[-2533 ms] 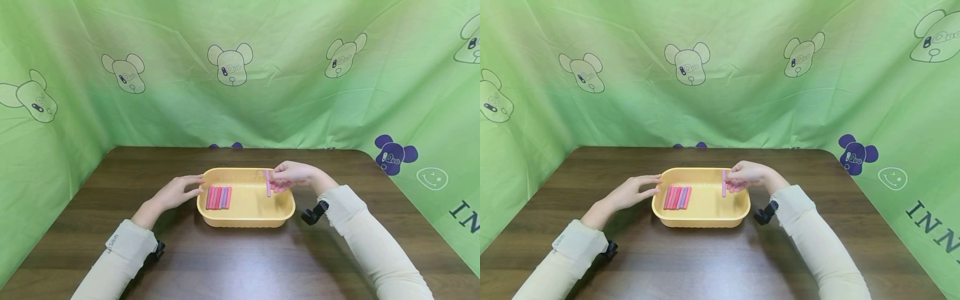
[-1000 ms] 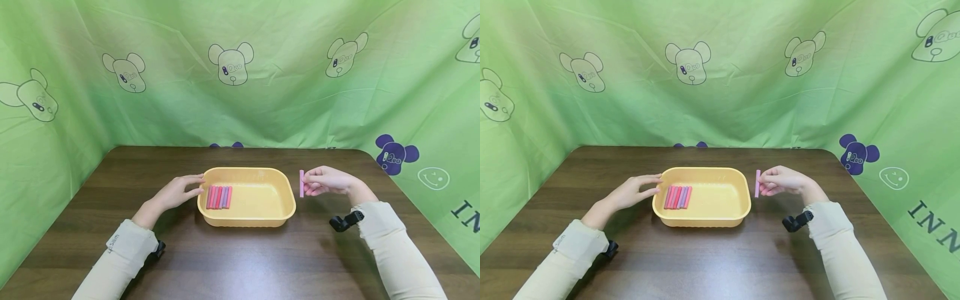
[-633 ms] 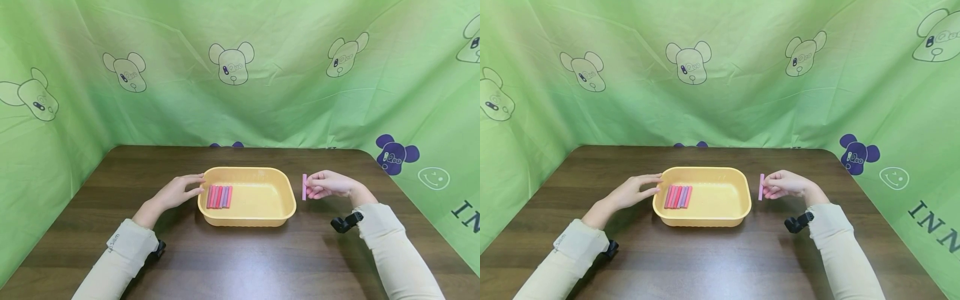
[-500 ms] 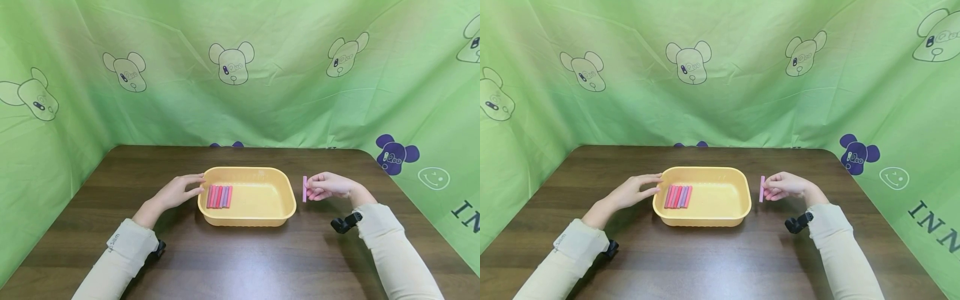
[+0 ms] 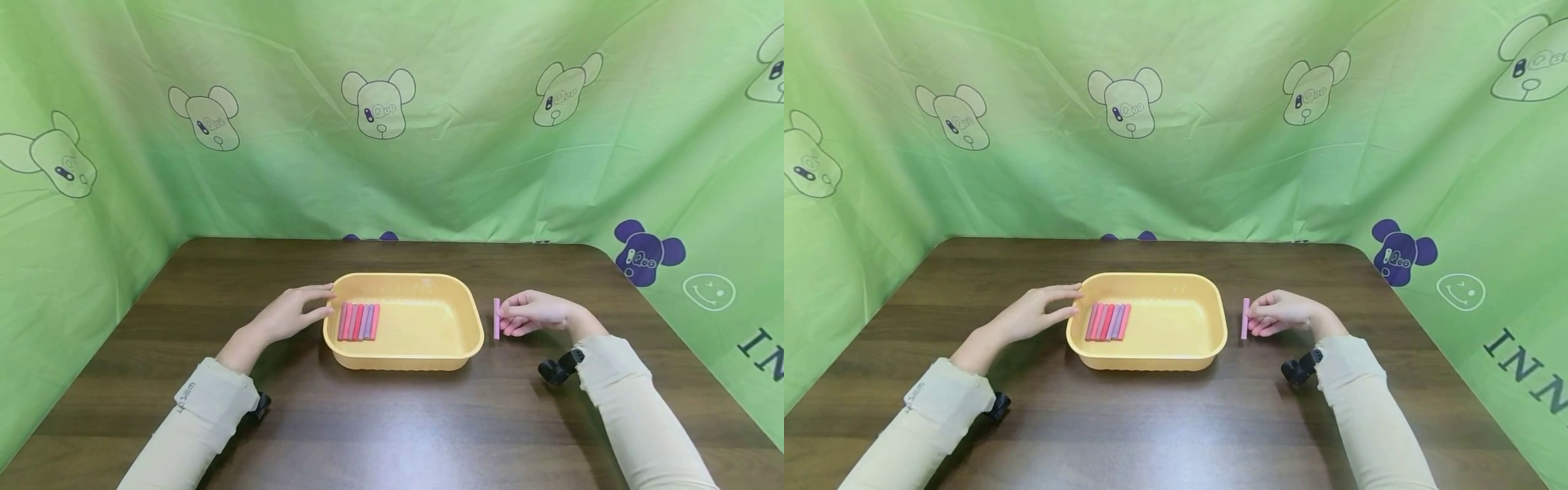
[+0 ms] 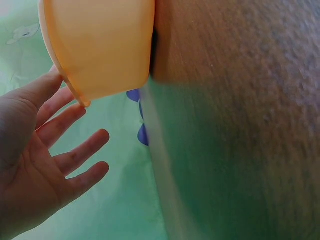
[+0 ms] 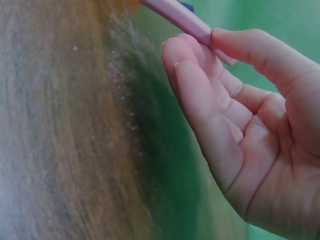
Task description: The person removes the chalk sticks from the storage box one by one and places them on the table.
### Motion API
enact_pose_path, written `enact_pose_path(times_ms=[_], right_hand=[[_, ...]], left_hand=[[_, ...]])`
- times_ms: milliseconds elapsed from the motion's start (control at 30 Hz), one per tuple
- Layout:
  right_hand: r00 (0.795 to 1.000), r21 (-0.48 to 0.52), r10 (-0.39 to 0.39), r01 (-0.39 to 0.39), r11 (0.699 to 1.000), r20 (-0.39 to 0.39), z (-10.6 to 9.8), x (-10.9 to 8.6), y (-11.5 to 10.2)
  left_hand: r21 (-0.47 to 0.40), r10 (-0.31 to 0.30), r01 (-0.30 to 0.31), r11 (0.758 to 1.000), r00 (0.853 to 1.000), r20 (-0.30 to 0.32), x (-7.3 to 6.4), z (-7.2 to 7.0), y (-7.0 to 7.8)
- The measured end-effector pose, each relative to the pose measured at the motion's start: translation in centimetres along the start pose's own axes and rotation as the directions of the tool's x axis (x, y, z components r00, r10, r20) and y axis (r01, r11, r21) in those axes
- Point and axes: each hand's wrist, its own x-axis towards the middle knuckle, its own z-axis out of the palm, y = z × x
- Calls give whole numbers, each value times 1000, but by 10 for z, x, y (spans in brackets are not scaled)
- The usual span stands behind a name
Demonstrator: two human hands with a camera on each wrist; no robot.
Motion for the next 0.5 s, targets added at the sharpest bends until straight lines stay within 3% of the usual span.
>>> enact_pose_path(times_ms=[500], right_hand=[[997, -4, 79, -79, 997, -21, 3, 7, 3]], left_hand=[[-11, 3, -3, 1000, 1000, 1, 0, 0, 0]])
